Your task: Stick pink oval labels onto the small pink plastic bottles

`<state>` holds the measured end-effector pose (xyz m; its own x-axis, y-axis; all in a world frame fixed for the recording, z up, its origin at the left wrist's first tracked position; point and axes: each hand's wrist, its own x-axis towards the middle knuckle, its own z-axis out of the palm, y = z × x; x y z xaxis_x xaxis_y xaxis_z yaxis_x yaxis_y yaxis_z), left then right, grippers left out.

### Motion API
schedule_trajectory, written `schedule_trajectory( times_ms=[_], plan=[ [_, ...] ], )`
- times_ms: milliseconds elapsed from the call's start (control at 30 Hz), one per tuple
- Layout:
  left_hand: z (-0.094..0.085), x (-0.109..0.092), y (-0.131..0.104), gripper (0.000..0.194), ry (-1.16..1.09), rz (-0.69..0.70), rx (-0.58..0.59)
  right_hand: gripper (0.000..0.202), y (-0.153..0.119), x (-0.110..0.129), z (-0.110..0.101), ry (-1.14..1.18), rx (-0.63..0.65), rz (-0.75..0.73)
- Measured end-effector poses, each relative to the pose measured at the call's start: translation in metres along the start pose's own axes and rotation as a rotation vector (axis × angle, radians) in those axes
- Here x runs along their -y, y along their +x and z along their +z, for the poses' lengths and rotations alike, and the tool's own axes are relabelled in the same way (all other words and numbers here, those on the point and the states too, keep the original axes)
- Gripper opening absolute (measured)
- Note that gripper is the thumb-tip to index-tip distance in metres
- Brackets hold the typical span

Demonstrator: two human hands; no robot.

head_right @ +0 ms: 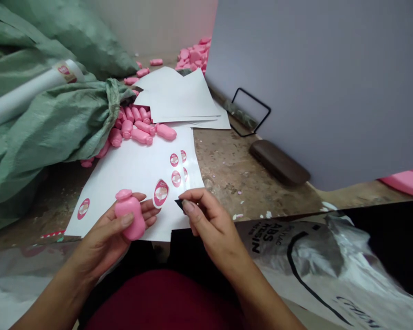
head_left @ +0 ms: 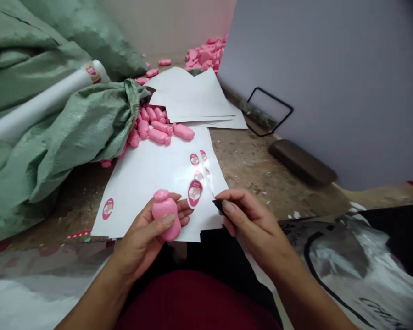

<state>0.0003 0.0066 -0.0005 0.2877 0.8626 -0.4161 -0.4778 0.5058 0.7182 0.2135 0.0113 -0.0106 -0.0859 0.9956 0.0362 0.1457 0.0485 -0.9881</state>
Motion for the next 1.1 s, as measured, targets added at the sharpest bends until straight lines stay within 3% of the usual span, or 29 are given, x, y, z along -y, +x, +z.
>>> schedule_trajectory(
  times_ms=[67, 133, 367, 700, 933, 1100],
  plan=[
    [-0.002, 0.002, -0.003, 0.030, 0.006, -0.011, 0.009, 0.021, 0.006, 0.000, 0.001, 0.149, -0.031, 0.135],
    [-0.003, 0.003, -0.005, 0.028, 0.016, -0.024, 0.014, 0.027, 0.010, 0.001, 0.004, 0.181, -0.012, 0.172],
    [0.006, 0.002, -0.008, 0.029, 0.063, -0.032, 0.000, 0.023, 0.012, 0.007, 0.008, 0.077, -0.027, 0.098],
    [0.015, 0.001, -0.005, 0.033, 0.034, -0.061, -0.081, 0.026, 0.016, 0.006, 0.005, 0.223, -0.108, 0.156],
    [0.022, 0.001, 0.001, 0.032, -0.167, -0.070, -0.101, 0.010, 0.000, 0.022, 0.014, 0.012, 0.170, 0.063],
    [0.023, 0.004, 0.001, 0.036, -0.237, -0.080, -0.081, 0.009, -0.002, 0.021, 0.024, 0.001, 0.198, 0.062]
  ],
)
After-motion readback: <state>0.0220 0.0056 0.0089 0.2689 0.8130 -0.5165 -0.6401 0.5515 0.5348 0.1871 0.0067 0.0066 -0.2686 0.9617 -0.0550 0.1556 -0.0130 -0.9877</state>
